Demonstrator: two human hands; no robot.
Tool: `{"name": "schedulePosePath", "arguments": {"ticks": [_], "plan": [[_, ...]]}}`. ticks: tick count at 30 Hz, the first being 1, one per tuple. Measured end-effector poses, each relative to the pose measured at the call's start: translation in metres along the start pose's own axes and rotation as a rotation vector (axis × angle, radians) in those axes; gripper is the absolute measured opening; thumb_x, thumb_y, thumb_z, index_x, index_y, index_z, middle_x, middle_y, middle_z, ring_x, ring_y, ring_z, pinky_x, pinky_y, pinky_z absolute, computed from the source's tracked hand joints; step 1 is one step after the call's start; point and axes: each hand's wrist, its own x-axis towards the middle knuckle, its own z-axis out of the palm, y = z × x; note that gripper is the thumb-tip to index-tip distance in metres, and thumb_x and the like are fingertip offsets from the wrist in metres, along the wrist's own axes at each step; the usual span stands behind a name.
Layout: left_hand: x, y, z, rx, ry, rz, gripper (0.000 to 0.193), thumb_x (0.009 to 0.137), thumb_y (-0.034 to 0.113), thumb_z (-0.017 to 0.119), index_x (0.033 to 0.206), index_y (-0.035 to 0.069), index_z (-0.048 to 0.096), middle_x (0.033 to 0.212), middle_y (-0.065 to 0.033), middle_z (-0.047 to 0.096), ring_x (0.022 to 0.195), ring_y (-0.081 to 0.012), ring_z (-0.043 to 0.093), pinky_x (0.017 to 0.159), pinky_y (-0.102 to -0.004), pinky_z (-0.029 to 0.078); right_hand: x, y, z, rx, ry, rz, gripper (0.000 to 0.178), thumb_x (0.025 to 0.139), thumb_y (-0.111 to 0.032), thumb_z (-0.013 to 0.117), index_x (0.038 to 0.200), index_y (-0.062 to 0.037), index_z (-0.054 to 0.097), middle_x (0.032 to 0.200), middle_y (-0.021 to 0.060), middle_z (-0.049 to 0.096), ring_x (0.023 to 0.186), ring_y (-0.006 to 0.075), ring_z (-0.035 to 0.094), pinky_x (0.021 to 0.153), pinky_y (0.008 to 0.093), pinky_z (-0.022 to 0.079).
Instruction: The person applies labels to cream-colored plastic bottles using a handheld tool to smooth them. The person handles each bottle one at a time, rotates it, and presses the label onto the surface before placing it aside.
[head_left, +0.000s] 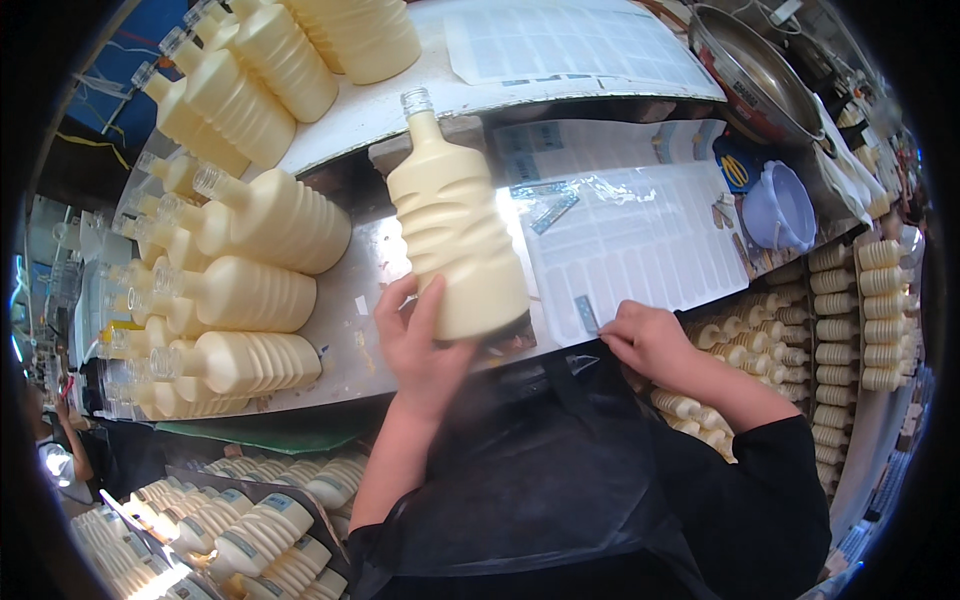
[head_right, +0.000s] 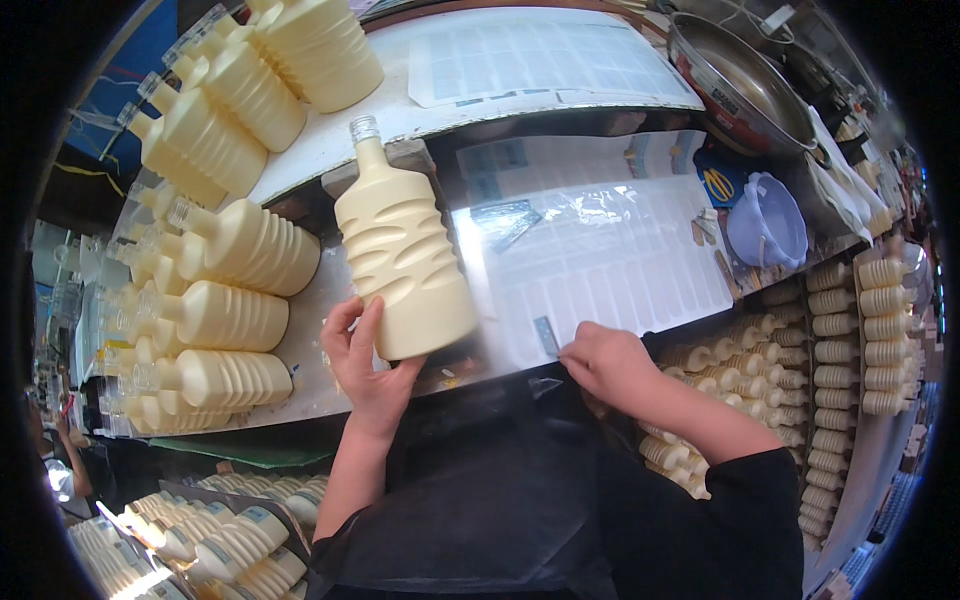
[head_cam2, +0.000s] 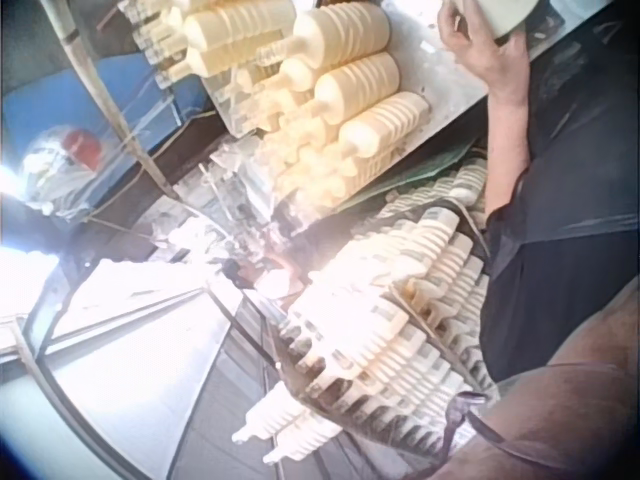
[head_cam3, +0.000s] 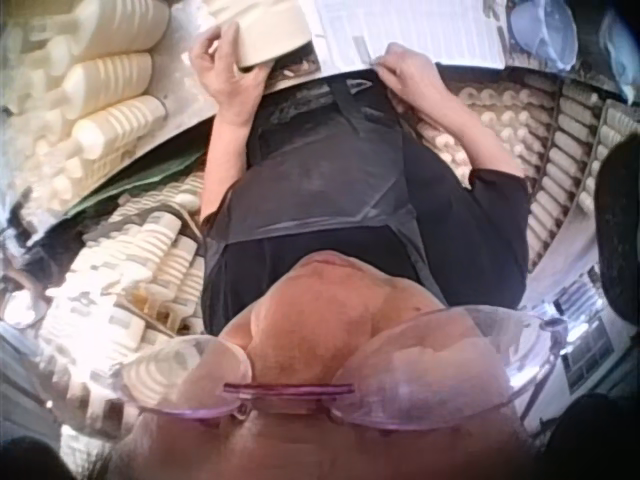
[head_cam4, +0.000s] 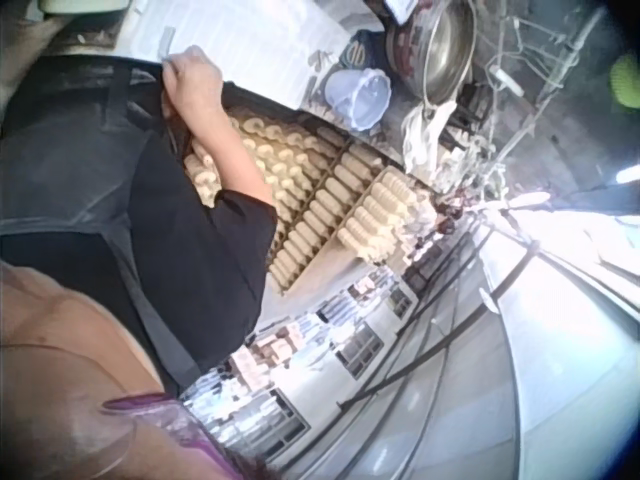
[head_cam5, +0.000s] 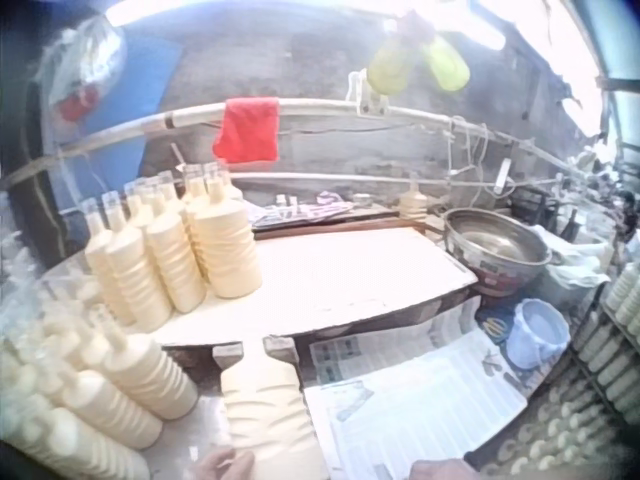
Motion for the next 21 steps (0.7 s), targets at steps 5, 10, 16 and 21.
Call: {"name": "schedulePosePath", "arguments": {"ticks": [5,10,16,21], "plan": [[-0.001,0.002,-0.005,-0.025,-0.062,-0.032,0.08,0.065,0.019,0.093,0.137,0.004,0.061,0.136,-0.017,0.047,0.124,-0.0333,0.051,0.105,-0.0432,0.045,0.091,-0.012,-0.049,0.69,-0.126,0.554,0.026,0.093,-0.021,0.073,0.089,0.0043,0.076,0.075,0.0003,0.069,0.072,0.0053,0.056,0.064,0.0261,0.049],[0.013,-0.003,-0.009,-0.094,0.0,-0.114,0.08,0.082,0.031,0.078,0.148,0.0,0.045,0.146,-0.0238,0.042,0.13,-0.0417,0.047,0.11,-0.0479,0.041,0.18,-0.076,-0.086,0.222,0.251,-0.297,0.014,0.087,-0.004,0.072,0.099,-0.0018,0.077,0.08,0.0012,0.061,0.068,0.0127,0.062,0.059,0.0275,0.048],[0.077,-0.009,-0.006,-0.621,-0.002,-0.572,0.058,0.102,0.027,0.058,0.151,0.002,0.042,0.137,-0.0152,0.052,0.125,-0.0237,0.051,0.108,-0.0406,0.042,0.218,-0.085,-0.094,-0.491,0.213,-0.843,0.008,0.082,-0.012,0.066,0.09,-0.0126,0.066,0.08,0.004,0.051,0.068,0.0197,0.065,0.052,0.0364,0.051],[0.114,-0.025,0.001,-0.698,-0.01,-0.722,0.039,0.1,0.028,0.063,0.129,0.003,0.058,0.119,-0.0082,0.056,0.112,-0.0186,0.055,0.103,-0.0342,0.043,0.226,-0.063,-0.098,-0.543,0.219,-0.867,0.009,0.081,-0.013,0.068,0.088,-0.0122,0.063,0.077,0.0031,0.048,0.061,0.018,0.06,0.049,0.033,0.048]]}}
